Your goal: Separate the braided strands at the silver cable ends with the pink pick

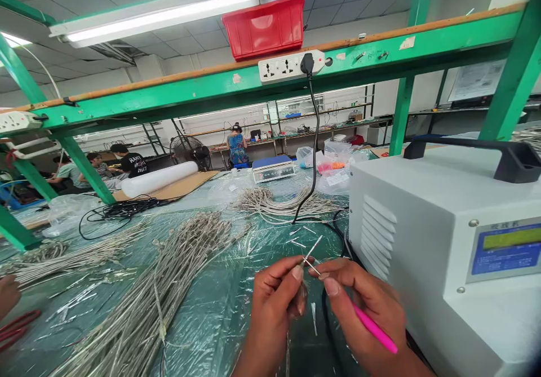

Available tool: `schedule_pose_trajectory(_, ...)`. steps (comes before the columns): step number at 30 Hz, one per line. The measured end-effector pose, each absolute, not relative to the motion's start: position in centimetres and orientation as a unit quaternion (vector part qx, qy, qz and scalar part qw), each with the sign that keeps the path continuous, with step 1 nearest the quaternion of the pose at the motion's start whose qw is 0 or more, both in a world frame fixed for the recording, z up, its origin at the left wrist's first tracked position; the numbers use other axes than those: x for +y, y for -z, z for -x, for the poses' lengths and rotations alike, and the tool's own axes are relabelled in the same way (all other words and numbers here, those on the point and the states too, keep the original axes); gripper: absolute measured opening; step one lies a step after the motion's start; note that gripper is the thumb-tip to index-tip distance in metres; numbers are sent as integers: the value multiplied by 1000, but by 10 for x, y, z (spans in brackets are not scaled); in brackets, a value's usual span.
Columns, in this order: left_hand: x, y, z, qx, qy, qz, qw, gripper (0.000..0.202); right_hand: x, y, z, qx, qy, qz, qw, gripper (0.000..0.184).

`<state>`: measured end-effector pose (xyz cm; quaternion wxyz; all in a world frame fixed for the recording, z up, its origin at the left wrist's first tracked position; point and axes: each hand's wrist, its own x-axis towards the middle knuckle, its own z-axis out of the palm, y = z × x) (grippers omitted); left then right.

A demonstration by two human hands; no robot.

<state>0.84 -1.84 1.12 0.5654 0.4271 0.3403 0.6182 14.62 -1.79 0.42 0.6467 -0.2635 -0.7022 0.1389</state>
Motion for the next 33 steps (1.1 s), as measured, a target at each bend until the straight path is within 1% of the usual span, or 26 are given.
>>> schedule_pose_trajectory(3,-19,-12,-9,348,-622,-426,558,26,-19,-2,-146,-695,-158,257,653,16)
schedule_pose_trajectory(5,-19,-11,-9,349,-622,-428,556,25,-18,-1,-146,-660,-171,264,682,16)
schedule_pose_trajectory(8,-20,-10,-8,343,-618,-438,556,24,-14,-1,-145,-587,-204,315,718,17)
schedule_pose_trajectory(10,-20,-9,-6,331,-612,-447,561,24,-10,-4,-145,-579,-243,336,702,18)
schedule_pose_trajectory(14,-20,-8,-5,329,-587,-491,553,26,-8,-11,-142,-608,-314,311,660,11)
schedule_pose_trajectory(18,-21,-12,-7,369,-562,-553,491,27,-9,-14,-141,-599,-346,322,647,28)
schedule_pose_trajectory(23,-22,-14,-11,404,-560,-603,401,19,-8,-14,-142,-572,-380,331,647,34)
schedule_pose_trajectory(29,-24,-14,-12,419,-551,-621,367,19,-8,-14,-143,-538,-419,340,647,41)
schedule_pose_trajectory(33,-28,-16,-13,434,-569,-607,345,17,-5,-13,-143,-537,-437,324,645,42)
